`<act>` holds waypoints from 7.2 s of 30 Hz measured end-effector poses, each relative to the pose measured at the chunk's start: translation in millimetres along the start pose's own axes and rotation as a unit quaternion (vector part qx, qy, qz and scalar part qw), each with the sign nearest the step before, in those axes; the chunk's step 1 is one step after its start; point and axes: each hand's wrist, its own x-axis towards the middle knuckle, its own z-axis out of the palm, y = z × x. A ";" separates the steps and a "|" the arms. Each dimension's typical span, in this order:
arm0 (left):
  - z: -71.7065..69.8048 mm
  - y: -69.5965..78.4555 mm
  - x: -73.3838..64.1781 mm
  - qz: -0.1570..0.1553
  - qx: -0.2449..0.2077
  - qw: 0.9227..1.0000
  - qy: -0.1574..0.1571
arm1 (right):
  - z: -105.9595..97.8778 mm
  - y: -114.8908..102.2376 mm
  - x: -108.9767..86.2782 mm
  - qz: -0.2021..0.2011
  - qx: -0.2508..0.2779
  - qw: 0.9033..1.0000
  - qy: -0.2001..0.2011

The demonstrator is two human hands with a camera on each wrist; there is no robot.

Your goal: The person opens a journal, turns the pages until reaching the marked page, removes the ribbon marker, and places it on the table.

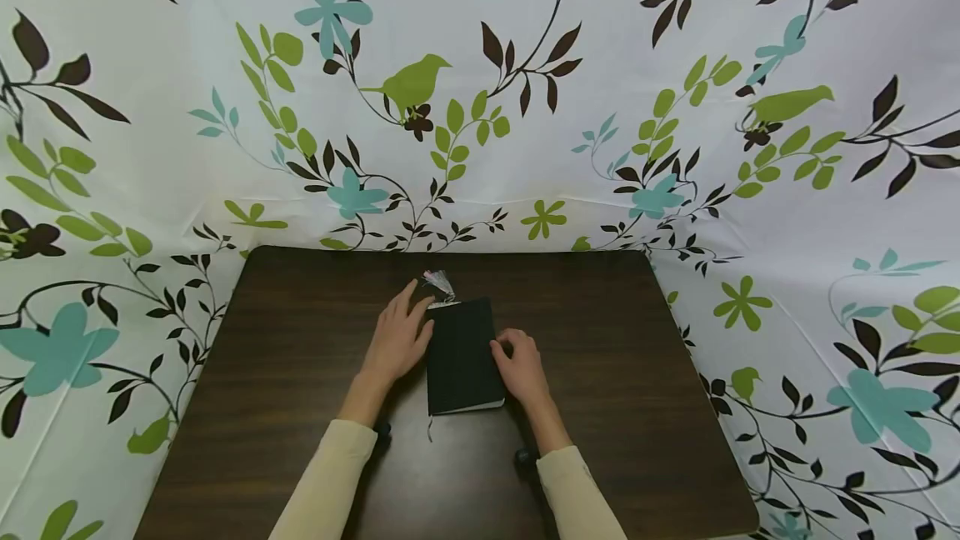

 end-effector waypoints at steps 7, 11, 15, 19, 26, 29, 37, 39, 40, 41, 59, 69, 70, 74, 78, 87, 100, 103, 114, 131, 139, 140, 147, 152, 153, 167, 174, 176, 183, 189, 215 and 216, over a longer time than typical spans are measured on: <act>15.6 11.5 -9.2 0.004 -0.028 0.999 -0.032 | 4.1 1.1 -3.2 0.025 0.055 0.998 0.003; 28.7 22.5 -15.0 -0.006 -0.056 0.997 -0.059 | 4.0 -0.6 -6.8 0.040 0.062 0.997 0.016; 34.3 33.6 -19.0 -0.008 -0.078 0.995 -0.063 | 6.1 -7.2 -8.7 0.036 0.067 0.996 0.041; 35.0 42.1 -19.9 -0.019 -0.092 0.992 -0.082 | 7.9 -12.0 -10.5 0.017 0.061 0.996 0.067; 25.5 43.6 -20.4 -0.053 -0.131 0.984 -0.109 | 9.0 -26.6 -13.4 -0.029 0.057 0.996 0.069; 16.3 45.1 -18.8 -0.078 -0.158 0.978 -0.116 | 8.4 -36.8 -13.8 -0.057 0.056 0.995 0.057; -6.7 60.1 -15.5 -0.134 -0.208 0.960 -0.127 | 11.7 -60.6 -15.5 -0.125 0.027 0.992 0.012; -9.5 62.9 -15.0 -0.145 -0.220 0.956 -0.128 | 12.9 -64.6 -16.9 -0.134 0.028 0.991 0.007; -10.3 63.5 -14.8 -0.150 -0.228 0.954 -0.126 | 14.0 -65.7 -17.6 -0.138 0.028 0.990 0.004; -11.0 63.7 -14.8 -0.155 -0.234 0.952 -0.123 | 15.3 -66.1 -18.3 -0.144 0.026 0.989 0.003; -22.9 32.6 -33.1 -0.189 -0.249 0.949 -0.042 | 43.4 -24.1 -25.7 -0.109 -0.179 0.978 0.012; -28.5 11.3 -48.1 -0.203 -0.290 0.934 -0.044 | 30.3 -34.7 -18.1 0.055 0.031 0.997 0.045; -29.1 9.3 -49.4 -0.204 -0.292 0.934 -0.042 | 28.6 -36.6 -17.6 0.056 0.049 0.997 0.037; -32.5 0.6 -53.8 -0.211 -0.301 0.929 -0.048 | 27.6 -45.6 -16.5 0.035 0.112 0.993 0.008; -38.0 -8.4 -59.0 -0.216 -0.297 0.929 -0.052 | 35.5 -57.6 -17.7 -0.007 0.175 0.982 -0.069; -39.2 -13.3 -66.0 -0.209 -0.285 0.935 0.004 | 66.4 -60.4 -34.2 -0.073 0.154 0.956 -0.239; -35.0 -15.6 -70.4 -0.181 -0.267 0.946 0.030 | 69.9 -55.9 -42.7 -0.117 0.061 0.965 -0.225; -33.7 -18.4 -70.9 -0.182 -0.271 0.945 0.028 | 69.6 -51.3 -39.9 -0.143 0.021 0.970 -0.197; -32.8 -24.8 -70.2 -0.175 -0.273 0.946 0.017 | 41.5 -20.8 -23.6 -0.209 -0.271 0.921 -0.185; -35.7 -28.7 -75.1 -0.191 -0.257 0.947 0.012 | 26.5 -21.0 -21.4 -0.219 -0.274 0.898 -0.266; -36.2 -26.7 -71.2 -0.201 -0.277 0.940 0.004 | 22.6 -21.2 -20.0 -0.217 -0.276 0.896 -0.271; -36.5 -26.5 -71.2 -0.201 -0.277 0.940 0.003 | 22.1 -21.5 -20.3 -0.216 -0.274 0.897 -0.272; -35.6 -28.0 -70.5 -0.199 -0.275 0.941 0.003 | 25.7 -19.5 -23.3 -0.218 -0.284 0.895 -0.265; -36.0 -28.0 -69.7 -0.194 -0.272 0.943 0.007 | 26.5 -20.0 -23.9 -0.229 -0.296 0.889 -0.265; -36.0 -28.3 -69.6 -0.194 -0.271 0.943 0.007 | 26.2 -20.2 -23.9 -0.232 -0.295 0.888 -0.265; -36.2 -27.1 -69.6 -0.191 -0.269 0.944 0.005 | 32.0 1.2 -46.9 -0.359 -0.285 0.889 -0.012; -36.4 -26.3 -70.3 -0.184 -0.259 0.948 0.004 | 40.5 -25.3 -43.3 -0.180 -0.090 0.979 0.034; -35.8 -25.4 -70.4 -0.181 -0.256 0.950 0.001 | 44.9 -33.6 -42.1 -0.155 -0.057 0.986 0.010; -33.1 -23.8 -70.0 -0.217 -0.258 0.942 0.008 | 65.1 -52.0 -46.1 -0.217 -0.086 0.967 -0.105; -34.6 -23.0 -69.4 -0.280 -0.258 0.925 -0.003 | 76.7 -55.8 -55.1 -0.260 -0.136 0.943 -0.155; -25.0 -35.0 -72.8 -0.282 -0.283 0.916 0.045 | 32.6 -6.9 -32.5 -0.213 -0.299 0.907 -0.207; -25.2 -35.2 -73.4 -0.280 -0.284 0.916 0.044 | 31.8 -6.8 -32.4 -0.214 -0.300 0.906 -0.209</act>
